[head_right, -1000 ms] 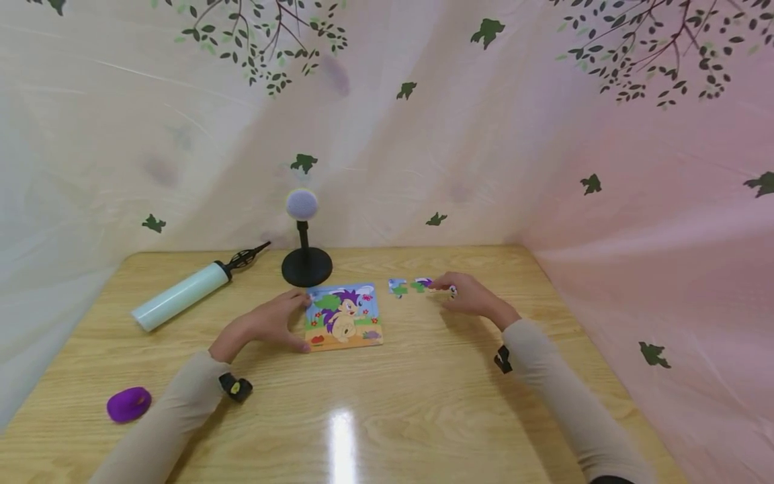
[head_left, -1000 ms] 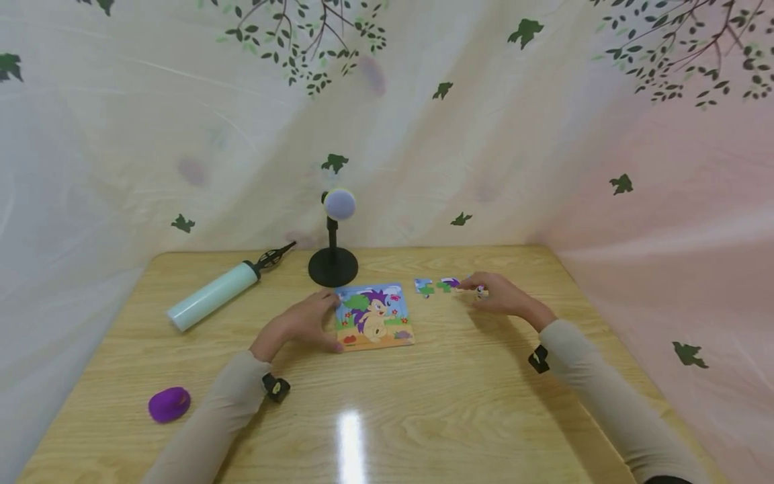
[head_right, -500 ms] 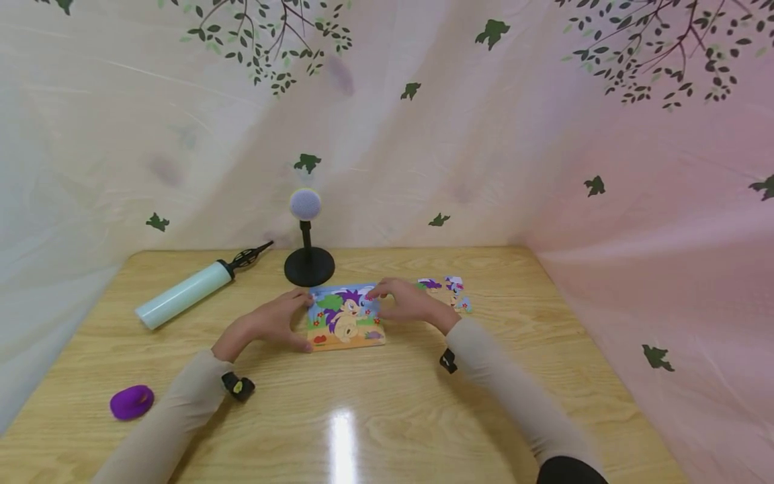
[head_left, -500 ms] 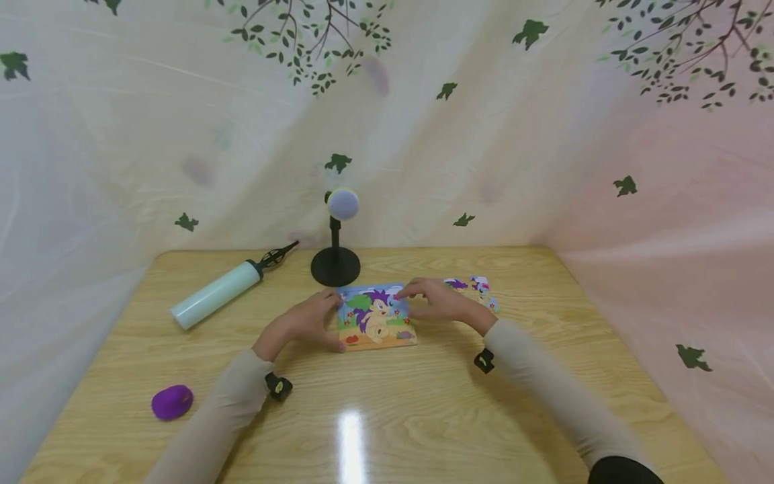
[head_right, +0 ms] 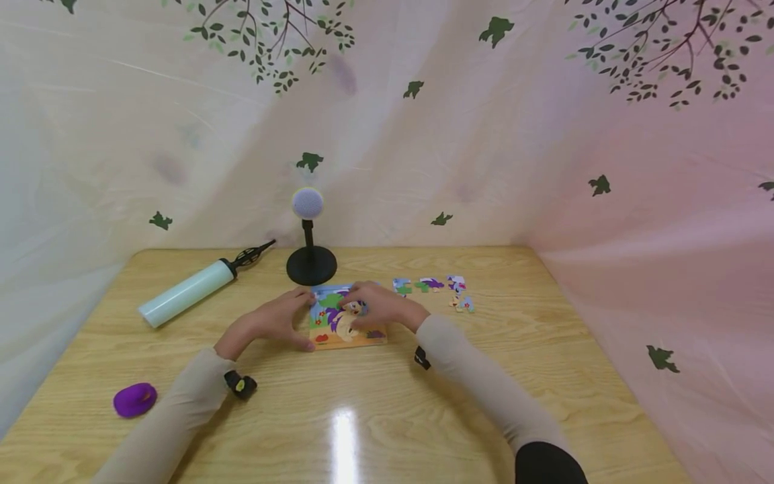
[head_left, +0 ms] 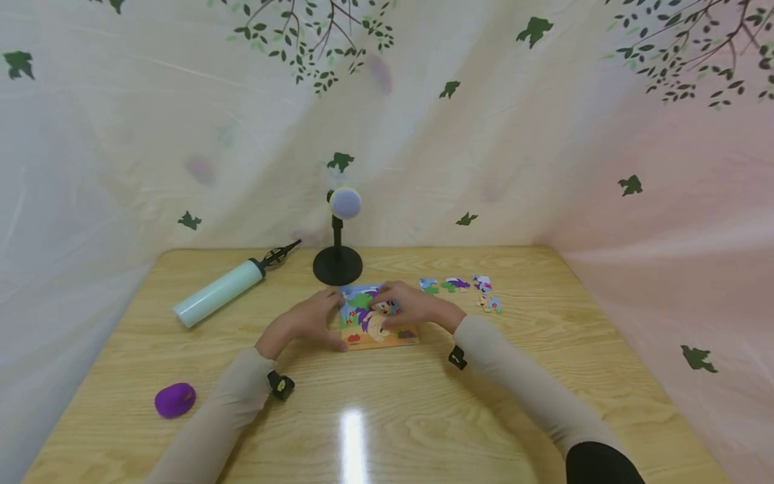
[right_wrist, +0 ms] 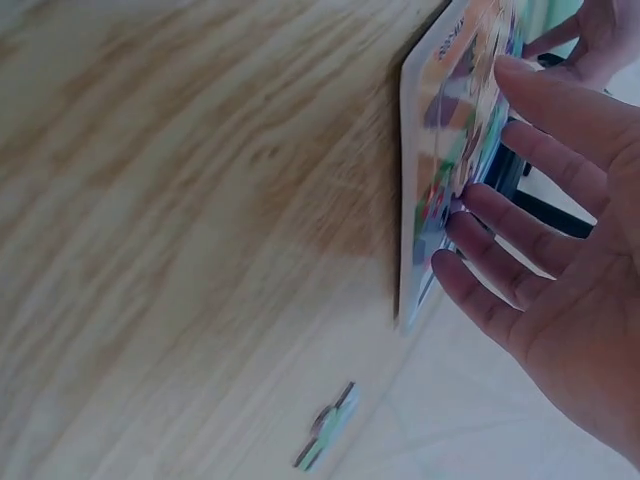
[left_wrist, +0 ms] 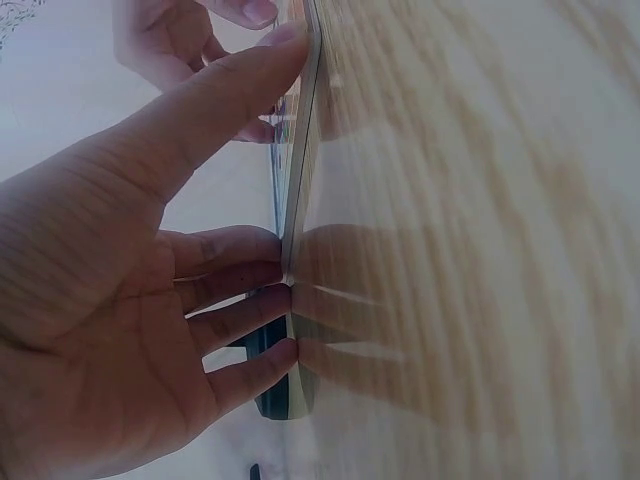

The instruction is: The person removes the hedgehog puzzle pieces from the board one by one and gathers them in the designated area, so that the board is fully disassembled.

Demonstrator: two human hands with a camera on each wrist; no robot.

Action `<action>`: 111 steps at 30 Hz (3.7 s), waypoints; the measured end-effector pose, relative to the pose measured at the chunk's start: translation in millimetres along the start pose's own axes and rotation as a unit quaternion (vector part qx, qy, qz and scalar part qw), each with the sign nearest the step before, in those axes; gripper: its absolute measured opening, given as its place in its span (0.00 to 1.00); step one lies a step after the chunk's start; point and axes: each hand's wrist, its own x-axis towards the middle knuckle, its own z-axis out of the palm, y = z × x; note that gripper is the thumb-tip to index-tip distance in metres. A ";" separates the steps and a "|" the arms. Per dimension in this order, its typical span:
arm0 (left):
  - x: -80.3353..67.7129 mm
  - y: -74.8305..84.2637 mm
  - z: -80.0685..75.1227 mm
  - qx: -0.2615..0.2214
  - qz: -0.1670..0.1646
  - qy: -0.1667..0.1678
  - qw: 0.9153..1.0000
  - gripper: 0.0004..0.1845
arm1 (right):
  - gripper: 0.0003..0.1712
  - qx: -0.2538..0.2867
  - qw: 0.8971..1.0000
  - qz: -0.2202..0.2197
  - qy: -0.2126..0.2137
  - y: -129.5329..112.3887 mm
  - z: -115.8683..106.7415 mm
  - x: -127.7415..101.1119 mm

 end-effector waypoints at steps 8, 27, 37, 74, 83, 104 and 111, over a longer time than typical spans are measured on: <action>-0.8 0.6 -1.1 0.001 0.000 0.002 1.000 0.55 | 0.27 -0.012 1.000 -0.008 -0.016 -6.6 -2.7 8.9; -0.9 2.7 -4.3 0.005 0.010 -0.001 1.000 0.54 | 0.32 0.005 0.999 0.005 -0.053 -9.9 -11.9 23.9; -0.3 2.8 -4.0 0.003 0.007 -0.002 1.000 0.54 | 0.32 0.011 0.999 0.016 -0.049 -11.0 -11.5 24.0; 0.0 2.6 -2.0 0.002 -0.009 -0.004 1.000 0.55 | 0.31 0.027 0.998 0.056 0.026 -14.8 -1.5 2.1; 0.5 1.0 -1.6 -0.002 -0.006 -0.004 1.000 0.56 | 0.28 0.013 0.998 0.044 0.044 -12.1 0.6 -1.4; -0.8 0.3 -1.2 0.002 0.002 0.002 1.000 0.55 | 0.25 0.043 0.995 0.042 0.083 9.9 -11.6 -35.6; -1.2 0.3 -0.7 0.002 -0.001 0.003 1.000 0.54 | 0.27 0.032 0.994 0.051 0.095 26.9 -21.8 -67.7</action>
